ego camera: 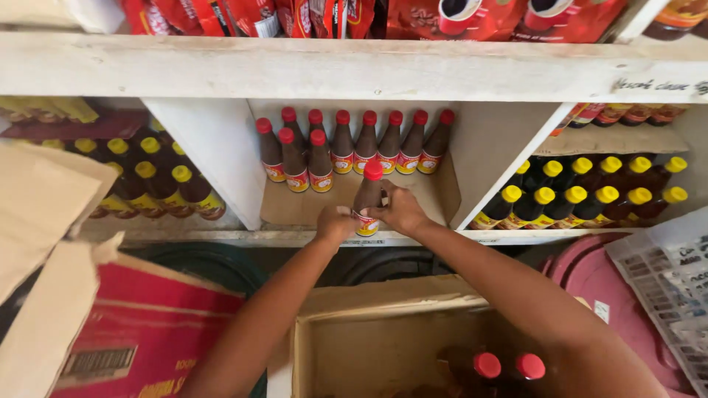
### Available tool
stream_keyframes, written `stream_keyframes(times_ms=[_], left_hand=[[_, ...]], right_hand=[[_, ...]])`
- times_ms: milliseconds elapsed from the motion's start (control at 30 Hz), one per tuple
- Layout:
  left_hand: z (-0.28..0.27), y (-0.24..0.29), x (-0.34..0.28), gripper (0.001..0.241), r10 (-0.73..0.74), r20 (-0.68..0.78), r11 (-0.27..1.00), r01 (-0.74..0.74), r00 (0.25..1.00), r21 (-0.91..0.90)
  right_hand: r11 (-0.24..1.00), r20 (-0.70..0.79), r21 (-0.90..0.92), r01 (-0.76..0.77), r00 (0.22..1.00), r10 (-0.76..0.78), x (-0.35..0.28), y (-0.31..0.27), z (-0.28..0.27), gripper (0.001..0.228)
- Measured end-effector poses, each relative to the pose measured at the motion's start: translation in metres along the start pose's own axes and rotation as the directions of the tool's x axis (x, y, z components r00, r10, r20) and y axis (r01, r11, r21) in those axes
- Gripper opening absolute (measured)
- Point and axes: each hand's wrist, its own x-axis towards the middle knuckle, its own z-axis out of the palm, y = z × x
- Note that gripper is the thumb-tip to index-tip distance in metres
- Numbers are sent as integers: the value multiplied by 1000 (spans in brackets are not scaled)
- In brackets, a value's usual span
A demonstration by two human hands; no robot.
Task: Stocking bottled sauces from a cardboard box onto store shelves.
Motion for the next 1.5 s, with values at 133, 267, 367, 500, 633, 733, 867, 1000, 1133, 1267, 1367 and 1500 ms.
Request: stream_keyframes(times_ms=[133, 267, 367, 500, 633, 733, 867, 1000, 1133, 1267, 1367, 1500], left_hand=[[-16, -23, 56, 27, -326, -5, 827, 282, 946, -486], [-27, -37, 90, 26, -336, 54, 690, 285, 940, -665], [-30, -41, 109, 23, -336, 69, 632, 279, 939, -723], [-29, -35, 118, 11, -377, 40, 570, 266, 925, -777], [-28, -48, 129, 14, -358, 43, 564, 253, 933, -786], [-26, -61, 139, 16, -335, 82, 532, 260, 939, -806], [-26, -57, 136, 19, -312, 63, 519, 225, 948, -825], [-27, -51, 132, 25, -271, 43, 514, 183, 962, -838], [-26, -58, 141, 25, -295, 33, 491, 181, 955, -852], [-24, -56, 141, 22, -306, 15, 468, 164, 952, -868], [-23, -56, 142, 21, -326, -13, 452, 144, 945, -880], [-24, -43, 132, 14, -317, -4, 482, 157, 948, -862]], right_hand=[[999, -26, 14, -31, 999, 31, 42, 20, 21, 74], [998, -77, 69, -15, 997, 20, 83, 32, 38, 75], [998, -101, 65, -22, 994, 29, 110, 41, 52, 79], [1000, -105, 28, -13, 994, 16, 135, 57, 71, 70], [999, -122, 50, -8, 992, 14, 146, 65, 82, 71], [998, -150, 50, -26, 988, 33, 150, 69, 87, 67], [998, -171, 55, -32, 984, 41, 155, 72, 93, 66], [997, -154, 20, -75, 985, 77, 154, 61, 93, 61], [993, -193, 115, 1, 981, 21, 154, 60, 98, 63], [992, -225, 123, -19, 973, 47, 155, 68, 106, 71], [985, -261, 169, 21, 965, 25, 157, 81, 116, 76], [934, -180, 354, -50, 976, 120, 159, 102, 134, 78]])
